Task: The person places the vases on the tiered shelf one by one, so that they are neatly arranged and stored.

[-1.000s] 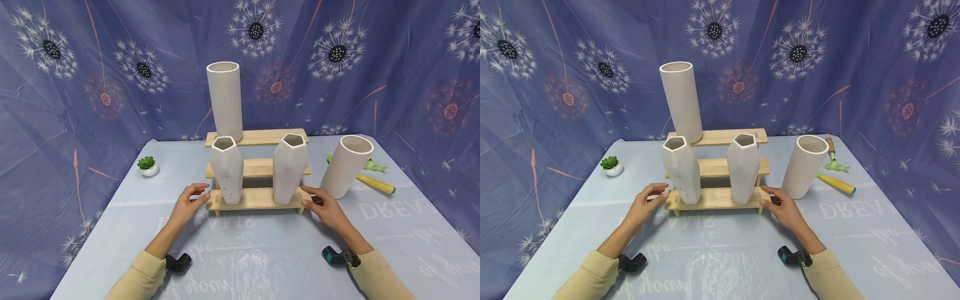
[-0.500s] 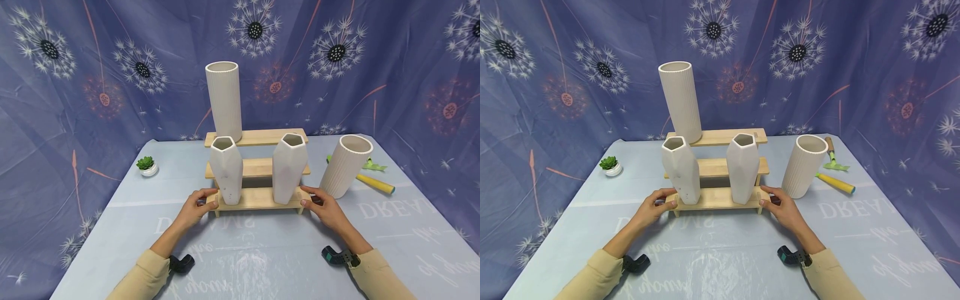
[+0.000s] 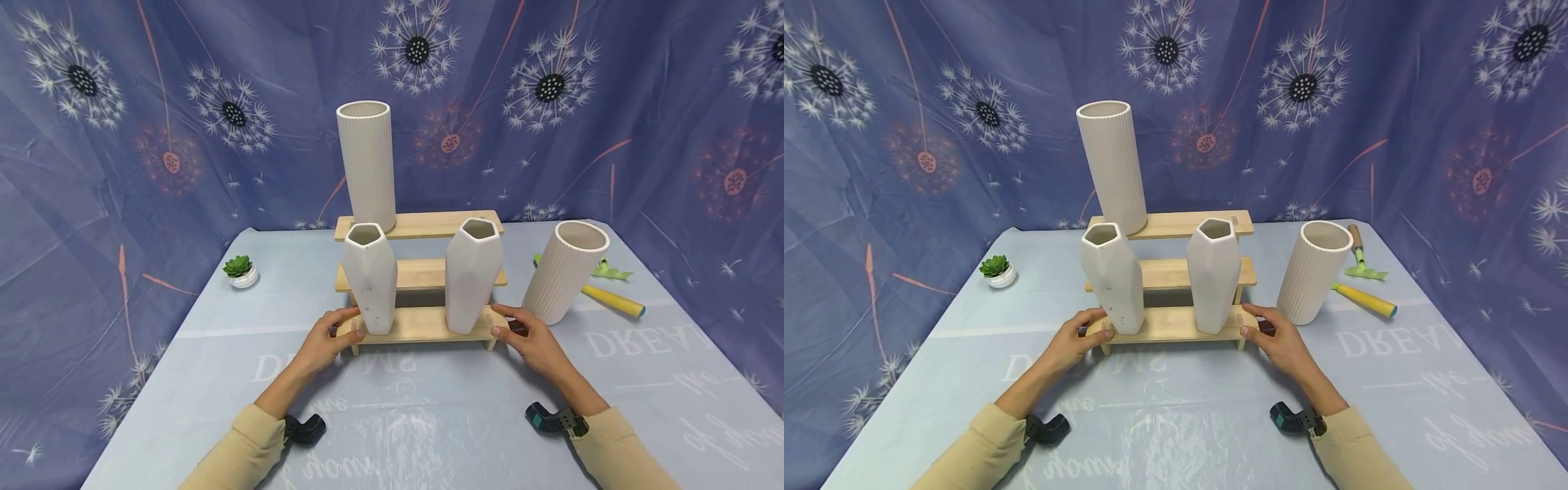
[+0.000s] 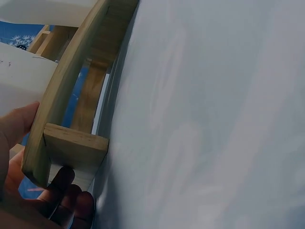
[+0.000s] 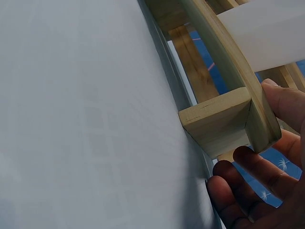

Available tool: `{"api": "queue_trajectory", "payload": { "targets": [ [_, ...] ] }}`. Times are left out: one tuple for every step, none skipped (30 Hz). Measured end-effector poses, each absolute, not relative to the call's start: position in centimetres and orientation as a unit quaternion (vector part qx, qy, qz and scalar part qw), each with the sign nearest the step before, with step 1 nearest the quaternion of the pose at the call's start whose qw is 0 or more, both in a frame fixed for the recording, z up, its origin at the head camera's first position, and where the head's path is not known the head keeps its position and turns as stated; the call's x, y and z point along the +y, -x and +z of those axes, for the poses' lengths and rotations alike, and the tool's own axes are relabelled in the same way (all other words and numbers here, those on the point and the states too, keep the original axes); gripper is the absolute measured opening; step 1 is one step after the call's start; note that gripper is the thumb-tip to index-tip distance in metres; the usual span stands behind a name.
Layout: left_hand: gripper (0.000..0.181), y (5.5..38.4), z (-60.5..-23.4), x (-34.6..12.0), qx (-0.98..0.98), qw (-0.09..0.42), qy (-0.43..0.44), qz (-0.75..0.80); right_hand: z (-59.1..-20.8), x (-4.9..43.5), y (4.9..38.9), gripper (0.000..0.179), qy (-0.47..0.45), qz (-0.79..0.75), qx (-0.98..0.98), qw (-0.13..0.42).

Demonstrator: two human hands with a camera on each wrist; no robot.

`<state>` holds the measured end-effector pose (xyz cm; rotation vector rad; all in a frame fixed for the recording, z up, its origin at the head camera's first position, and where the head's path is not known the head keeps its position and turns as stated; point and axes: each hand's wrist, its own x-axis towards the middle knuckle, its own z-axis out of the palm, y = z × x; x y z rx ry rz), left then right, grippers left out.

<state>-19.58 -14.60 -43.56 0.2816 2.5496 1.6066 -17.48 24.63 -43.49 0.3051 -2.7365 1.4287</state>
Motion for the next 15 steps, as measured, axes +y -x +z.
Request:
{"api": "queue_trajectory", "payload": {
  "targets": [
    [0.052, 19.6, -43.6, -14.6, 0.840, 0.059, -0.091, 0.531, -43.9, 24.8, 17.7, 0.050, -0.097, 0.459, -0.883, 0.020],
    [0.052, 19.6, -43.6, -14.6, 0.840, 0.059, -0.090, 0.532, -44.3, 25.0, 17.9, 0.050, -0.097, 0.460, -0.883, 0.019],
    [0.052, 19.6, -43.6, -14.6, 0.840, 0.059, -0.087, 0.533, -44.6, 25.1, 18.0, 0.051, -0.097, 0.460, -0.882, 0.019],
    [0.053, 19.6, -43.6, -14.6, 0.839, 0.061, -0.086, 0.534, -44.8, 25.2, 18.1, 0.051, -0.098, 0.461, -0.882, 0.020],
    [0.053, 19.6, -43.7, -14.6, 0.839, 0.062, -0.086, 0.534, -44.9, 25.2, 18.1, 0.051, -0.100, 0.461, -0.881, 0.020],
    [0.053, 19.6, -43.7, -14.6, 0.838, 0.063, -0.085, 0.536, -44.9, 25.3, 18.1, 0.052, -0.100, 0.463, -0.880, 0.020],
    [0.053, 19.5, -43.7, -14.6, 0.837, 0.063, -0.083, 0.537, -45.0, 25.3, 18.1, 0.052, -0.100, 0.466, -0.879, 0.020],
    [0.053, 19.5, -43.7, -14.6, 0.836, 0.064, -0.083, 0.539, -45.0, 25.3, 18.1, 0.052, -0.101, 0.468, -0.878, 0.020],
    [0.053, 19.5, -43.7, -14.6, 0.835, 0.065, -0.082, 0.540, -44.9, 25.3, 18.1, 0.052, -0.101, 0.467, -0.878, 0.020],
    [0.053, 19.5, -43.7, -14.6, 0.834, 0.066, -0.082, 0.541, -44.9, 25.3, 18.1, 0.052, -0.100, 0.465, -0.879, 0.019],
    [0.053, 19.5, -43.8, -14.6, 0.834, 0.066, -0.081, 0.542, -44.8, 25.3, 18.0, 0.052, -0.099, 0.463, -0.880, 0.019],
    [0.053, 19.5, -43.8, -14.6, 0.832, 0.067, -0.078, 0.544, -44.8, 25.3, 18.0, 0.052, -0.098, 0.462, -0.881, 0.018],
    [0.052, 19.5, -43.7, -14.5, 0.832, 0.068, -0.077, 0.546, -44.8, 25.3, 18.0, 0.052, -0.097, 0.461, -0.882, 0.019],
    [0.052, 19.5, -43.8, -14.5, 0.830, 0.068, -0.076, 0.548, -44.8, 25.3, 18.0, 0.052, -0.097, 0.459, -0.883, 0.020],
    [0.053, 19.5, -43.8, -14.5, 0.829, 0.070, -0.076, 0.550, -44.8, 25.3, 18.0, 0.051, -0.098, 0.457, -0.884, 0.022]
  ]
}}
